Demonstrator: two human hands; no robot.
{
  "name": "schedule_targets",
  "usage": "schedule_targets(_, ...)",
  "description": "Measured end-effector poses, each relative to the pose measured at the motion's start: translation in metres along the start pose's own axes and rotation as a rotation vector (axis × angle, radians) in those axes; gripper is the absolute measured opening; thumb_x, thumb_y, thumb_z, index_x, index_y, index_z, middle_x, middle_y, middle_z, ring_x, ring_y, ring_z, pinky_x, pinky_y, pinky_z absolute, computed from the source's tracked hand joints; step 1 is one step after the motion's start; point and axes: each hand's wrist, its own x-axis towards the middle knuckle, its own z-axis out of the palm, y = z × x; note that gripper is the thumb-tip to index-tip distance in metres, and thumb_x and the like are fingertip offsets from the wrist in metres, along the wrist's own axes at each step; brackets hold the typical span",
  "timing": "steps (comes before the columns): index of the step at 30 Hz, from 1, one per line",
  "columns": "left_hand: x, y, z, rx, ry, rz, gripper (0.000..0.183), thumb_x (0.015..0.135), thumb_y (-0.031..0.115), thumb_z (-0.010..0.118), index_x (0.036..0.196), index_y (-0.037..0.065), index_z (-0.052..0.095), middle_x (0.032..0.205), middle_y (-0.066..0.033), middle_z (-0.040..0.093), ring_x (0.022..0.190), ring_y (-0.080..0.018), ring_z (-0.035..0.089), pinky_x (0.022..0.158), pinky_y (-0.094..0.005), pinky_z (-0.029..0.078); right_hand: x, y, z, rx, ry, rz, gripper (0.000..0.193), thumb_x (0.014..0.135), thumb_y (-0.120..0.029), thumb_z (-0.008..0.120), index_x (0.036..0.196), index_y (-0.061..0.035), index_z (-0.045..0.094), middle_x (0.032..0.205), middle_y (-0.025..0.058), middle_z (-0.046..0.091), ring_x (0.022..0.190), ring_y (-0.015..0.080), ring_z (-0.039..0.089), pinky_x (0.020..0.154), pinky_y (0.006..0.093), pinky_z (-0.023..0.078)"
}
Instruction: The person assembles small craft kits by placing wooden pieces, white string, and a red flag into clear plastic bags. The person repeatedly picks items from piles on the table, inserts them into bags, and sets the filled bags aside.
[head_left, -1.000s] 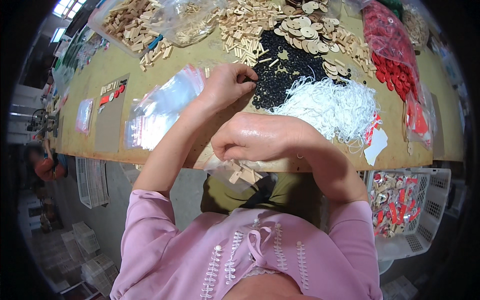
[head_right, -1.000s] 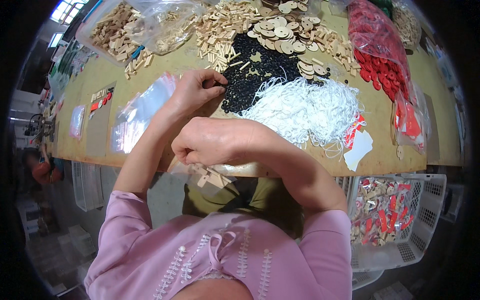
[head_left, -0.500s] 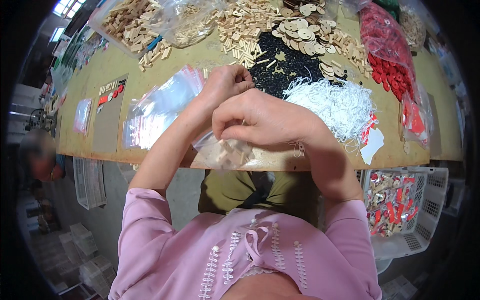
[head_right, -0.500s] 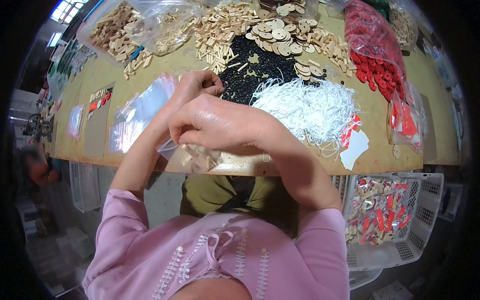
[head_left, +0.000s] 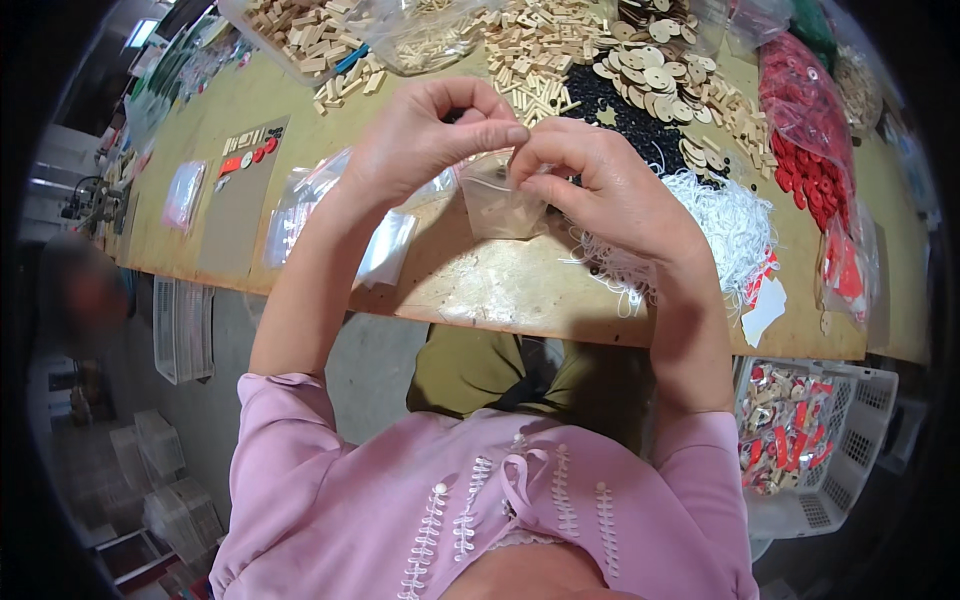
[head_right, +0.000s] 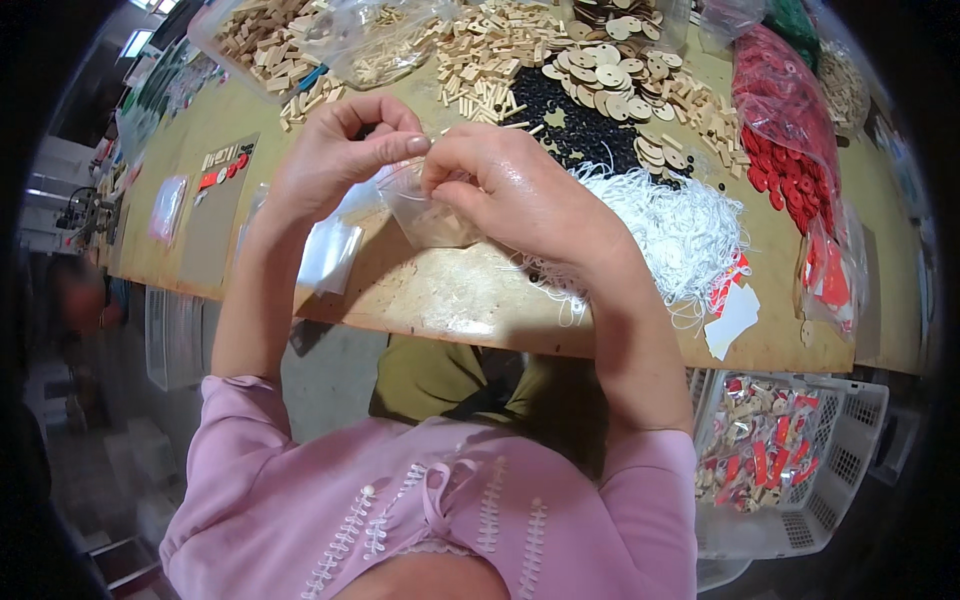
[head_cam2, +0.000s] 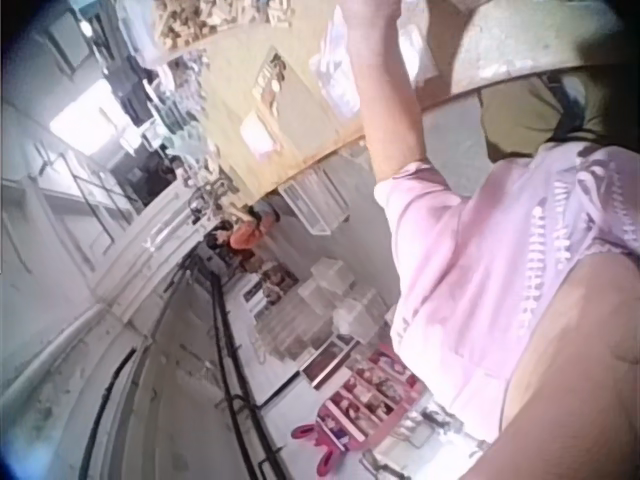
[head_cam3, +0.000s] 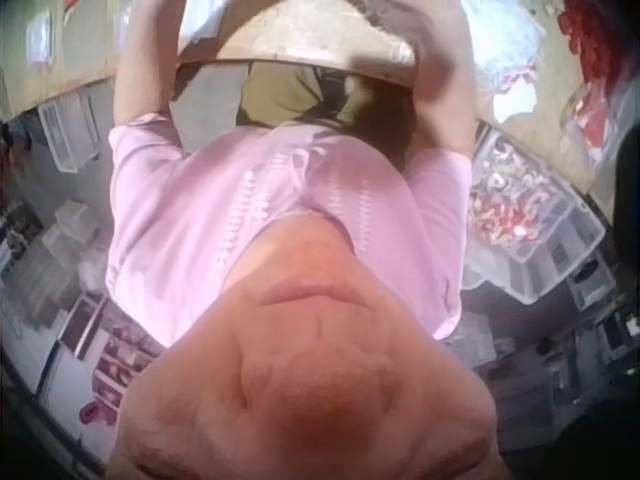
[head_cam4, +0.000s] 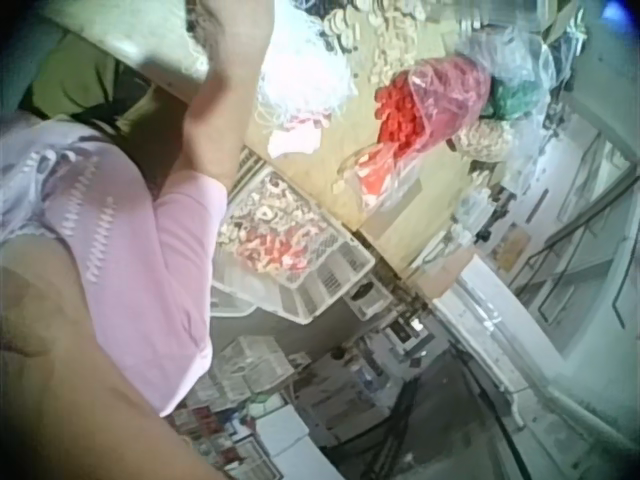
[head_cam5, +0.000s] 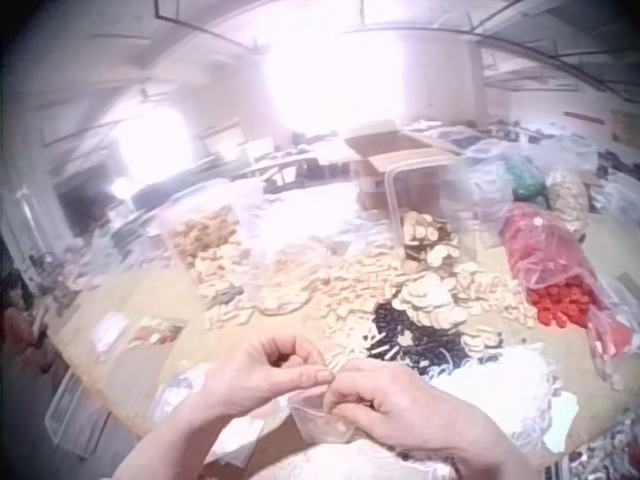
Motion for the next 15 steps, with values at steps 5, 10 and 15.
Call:
schedule_targets(5, -0.007, -0.001, -0.012, -0.208, -0.059, -0.062, 0.025, 0.097, 0.027, 0.071, 0.101, 0.002, 0.069, 0.079, 0.0035, 0.061, 0.073, -0.0049, 0.053, 0.066, -0.0206, 0.044, 0.002, -0.002, 0.000, 0.009, -0.021, -0.009, 0.007, 0.087, -0.006, 0.067, 0.093, -0.0016, 0.067, 0.099, 0.0096, 0.066, 0.092, 0.0226, 0.064, 0.082, 0.0332, 0.052)
schedule_targets(10, 0.003, -0.007, -0.011, -1.121, -0.066, -0.155, 0.031, 0.107, 0.026, 0.053, 0.110, -0.002, 0.063, 0.099, -0.0083, 0.064, 0.090, -0.0164, 0.059, 0.079, -0.0276, 0.051, 0.003, -0.003, 0.006, -0.004, -0.012, -0.027, 0.006, 0.087, -0.006, 0.066, 0.092, -0.0027, 0.067, 0.103, 0.0103, 0.067, 0.101, 0.0278, 0.065, 0.090, 0.0355, 0.051)
schedule_targets(15, 0.009, -0.006, -0.001, -0.966, -0.177, 0.003, 0.049, 0.111, 0.039, 0.037, 0.113, -0.001, 0.066, 0.110, -0.0121, 0.069, 0.099, -0.0224, 0.063, 0.095, -0.0369, 0.050, 0.002, -0.005, 0.011, 0.009, 0.046, -0.035, 0.007, 0.089, -0.005, 0.066, 0.095, -0.0037, 0.069, 0.109, 0.0125, 0.066, 0.106, 0.0284, 0.065, 0.095, 0.0353, 0.051)
